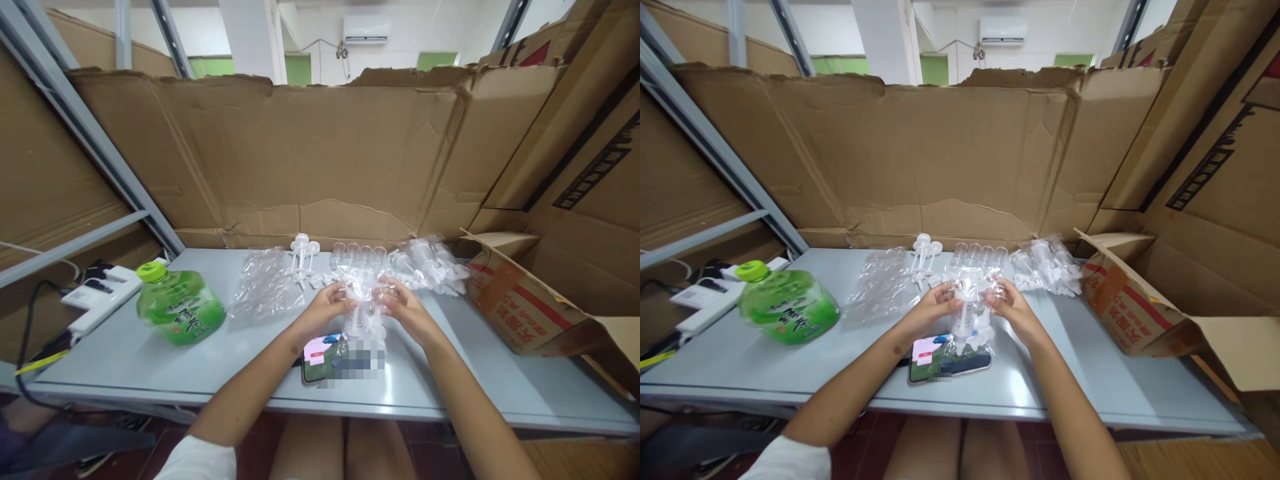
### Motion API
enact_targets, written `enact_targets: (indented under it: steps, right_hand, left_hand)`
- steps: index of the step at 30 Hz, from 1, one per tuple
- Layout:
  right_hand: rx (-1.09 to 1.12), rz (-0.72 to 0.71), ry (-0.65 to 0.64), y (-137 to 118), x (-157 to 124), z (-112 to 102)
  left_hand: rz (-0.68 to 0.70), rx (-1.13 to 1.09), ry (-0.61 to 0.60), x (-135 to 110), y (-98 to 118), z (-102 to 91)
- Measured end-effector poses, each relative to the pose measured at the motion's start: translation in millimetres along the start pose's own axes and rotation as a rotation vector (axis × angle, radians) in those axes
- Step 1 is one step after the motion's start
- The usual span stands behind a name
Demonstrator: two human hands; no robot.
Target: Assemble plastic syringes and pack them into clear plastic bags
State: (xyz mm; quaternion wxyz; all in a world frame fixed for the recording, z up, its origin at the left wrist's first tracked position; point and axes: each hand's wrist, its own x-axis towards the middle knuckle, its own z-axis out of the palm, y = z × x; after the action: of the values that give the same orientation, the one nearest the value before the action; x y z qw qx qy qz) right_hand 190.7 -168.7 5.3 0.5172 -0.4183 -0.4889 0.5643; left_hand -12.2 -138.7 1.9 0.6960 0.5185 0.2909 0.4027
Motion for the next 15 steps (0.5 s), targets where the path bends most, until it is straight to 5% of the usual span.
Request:
enact_targets:
  steps: [15]
  right_hand:
    - [-0.045, -0.088, 0.117, 1.9, 1.8, 9.5]
  left_hand:
    - [-0.015, -0.259, -0.006, 1.2, -5.2, 2.0]
